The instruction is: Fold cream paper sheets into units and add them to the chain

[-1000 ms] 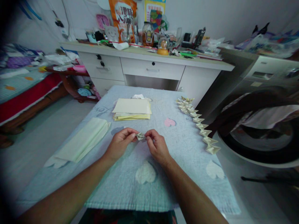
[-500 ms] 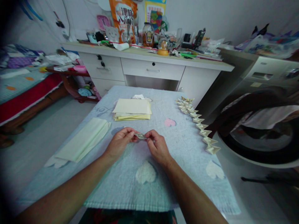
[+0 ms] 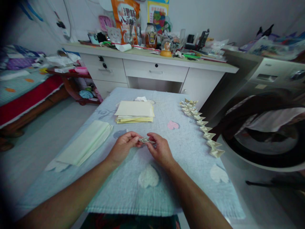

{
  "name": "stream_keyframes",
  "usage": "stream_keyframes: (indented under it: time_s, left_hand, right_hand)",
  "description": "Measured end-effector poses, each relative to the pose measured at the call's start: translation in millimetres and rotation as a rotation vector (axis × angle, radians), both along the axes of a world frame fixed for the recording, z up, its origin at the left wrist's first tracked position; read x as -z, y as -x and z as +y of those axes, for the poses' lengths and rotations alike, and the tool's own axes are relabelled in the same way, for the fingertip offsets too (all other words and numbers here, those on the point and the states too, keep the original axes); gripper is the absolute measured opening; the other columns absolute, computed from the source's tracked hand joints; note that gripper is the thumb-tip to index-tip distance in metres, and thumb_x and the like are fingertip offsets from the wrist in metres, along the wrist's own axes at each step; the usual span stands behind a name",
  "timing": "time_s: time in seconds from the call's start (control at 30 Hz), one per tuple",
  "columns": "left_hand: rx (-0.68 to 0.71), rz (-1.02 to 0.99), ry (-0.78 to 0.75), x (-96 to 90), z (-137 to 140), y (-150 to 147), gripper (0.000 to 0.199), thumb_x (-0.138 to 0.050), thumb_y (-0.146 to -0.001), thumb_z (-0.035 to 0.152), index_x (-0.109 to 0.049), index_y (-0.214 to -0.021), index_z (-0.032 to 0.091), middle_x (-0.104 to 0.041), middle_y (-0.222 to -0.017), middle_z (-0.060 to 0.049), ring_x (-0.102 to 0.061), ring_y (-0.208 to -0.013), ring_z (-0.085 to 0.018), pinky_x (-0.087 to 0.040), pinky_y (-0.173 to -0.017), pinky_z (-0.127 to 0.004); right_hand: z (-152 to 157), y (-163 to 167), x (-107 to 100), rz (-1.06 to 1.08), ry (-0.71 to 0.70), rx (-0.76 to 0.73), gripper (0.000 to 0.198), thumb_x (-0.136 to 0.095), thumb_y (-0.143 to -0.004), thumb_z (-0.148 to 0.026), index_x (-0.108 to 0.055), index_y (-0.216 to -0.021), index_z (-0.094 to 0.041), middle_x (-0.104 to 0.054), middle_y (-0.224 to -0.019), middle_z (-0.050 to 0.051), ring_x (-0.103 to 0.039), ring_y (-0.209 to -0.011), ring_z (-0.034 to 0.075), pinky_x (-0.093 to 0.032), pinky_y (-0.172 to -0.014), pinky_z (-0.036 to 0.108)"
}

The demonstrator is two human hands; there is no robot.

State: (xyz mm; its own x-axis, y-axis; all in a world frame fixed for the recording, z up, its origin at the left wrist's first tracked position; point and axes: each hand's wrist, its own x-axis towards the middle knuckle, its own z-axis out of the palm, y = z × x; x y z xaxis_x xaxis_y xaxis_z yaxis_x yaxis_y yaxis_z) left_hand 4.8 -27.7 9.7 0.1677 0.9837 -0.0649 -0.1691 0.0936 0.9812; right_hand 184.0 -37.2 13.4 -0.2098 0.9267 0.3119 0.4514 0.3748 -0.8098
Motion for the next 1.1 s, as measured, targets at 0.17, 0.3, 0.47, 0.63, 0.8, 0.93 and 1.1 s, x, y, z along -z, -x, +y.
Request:
stream_keyframes:
  time_s: [0.17, 0.3, 0.47, 0.63, 0.8, 0.93, 1.1]
  left_hand:
    - [0.008, -0.04, 0.016, -7.1, -3.1, -1.4, 0.025, -0.068, -0.078, 0.037, -0.06, -0.082, 0.014, -0.07, -0.076, -0.004, -0.065, -0.069, -0.015, -0.052, -0.071, -0.029]
    - [0.025, -0.04, -0.007, -8.9, -4.6, -1.3, 0.025, -0.068, -0.077, 0.038, -0.06, -0.084, 0.015, -0.069, -0.076, -0.003, -0.064, -0.069, -0.014, -0.051, -0.069, -0.028]
    - [0.068, 0.138, -0.109, -0.3, -2.9, 1.3, 0.036, -0.078, -0.066, 0.031, -0.065, -0.097, 0.016, -0.067, -0.076, -0.001, -0.059, -0.065, -0.013, -0.046, -0.063, -0.023]
    - [0.032, 0.348, -0.17, -0.9, -2.8, 1.7, 0.024, -0.071, -0.073, 0.037, -0.071, -0.084, 0.016, -0.066, -0.067, -0.001, -0.056, -0.059, -0.013, -0.042, -0.057, -0.023]
    - [0.014, 0.393, -0.205, -5.9, -3.8, 1.9, 0.019, -0.07, -0.073, 0.033, -0.07, -0.078, 0.015, -0.065, -0.064, 0.0, -0.055, -0.057, -0.012, -0.039, -0.054, -0.022]
    - [0.041, 0.402, -0.21, -1.9, -3.9, 2.2, 0.02, -0.069, -0.073, 0.034, -0.071, -0.079, 0.015, -0.061, -0.059, 0.001, -0.05, -0.053, -0.011, -0.035, -0.051, -0.02]
    - [0.038, 0.363, -0.2, -2.2, -3.6, 3.3, 0.022, -0.069, -0.074, 0.035, -0.07, -0.083, 0.015, -0.061, -0.06, 0.001, -0.05, -0.055, -0.011, -0.037, -0.053, -0.021]
  right_hand:
    - [0.4, -1.5, -4.3, 0.009, 0.009, -0.025, 0.012, -0.054, -0.086, -0.023, -0.064, -0.092, -0.02, -0.067, -0.085, 0.003, -0.061, -0.077, 0.015, -0.045, -0.073, 0.026]
    - [-0.3, -1.5, -6.6, 0.027, 0.036, -0.015, 0.011, -0.054, -0.086, -0.024, -0.063, -0.085, -0.018, -0.063, -0.075, 0.0, -0.057, -0.07, 0.014, -0.043, -0.067, 0.023]
    - [-1.5, -0.8, -6.4, 0.023, 0.043, -0.04, 0.009, -0.054, -0.086, -0.023, -0.061, -0.085, -0.018, -0.061, -0.076, 0.0, -0.056, -0.07, 0.013, -0.041, -0.068, 0.023]
    - [-3.3, 1.1, -7.5, 0.023, 0.049, -0.081, 0.008, -0.053, -0.085, -0.022, -0.06, -0.084, -0.019, -0.061, -0.077, 0.0, -0.056, -0.074, 0.014, -0.042, -0.071, 0.025]
    - [-5.7, 2.4, -9.7, 0.037, 0.06, -0.119, 0.009, -0.057, -0.085, -0.028, -0.059, -0.087, -0.019, -0.057, -0.077, 0.0, -0.053, -0.071, 0.014, -0.04, -0.066, 0.024]
    - [-4.5, 3.2, -8.4, 0.056, 0.085, -0.13, 0.013, -0.054, -0.088, -0.03, -0.059, -0.083, -0.019, -0.058, -0.077, 0.001, -0.054, -0.074, 0.014, -0.041, -0.07, 0.025]
    - [-2.3, 0.9, -7.1, 0.08, 0.09, -0.119, 0.014, -0.053, -0.089, -0.029, -0.057, -0.081, -0.019, -0.056, -0.075, 0.0, -0.053, -0.072, 0.014, -0.04, -0.07, 0.024]
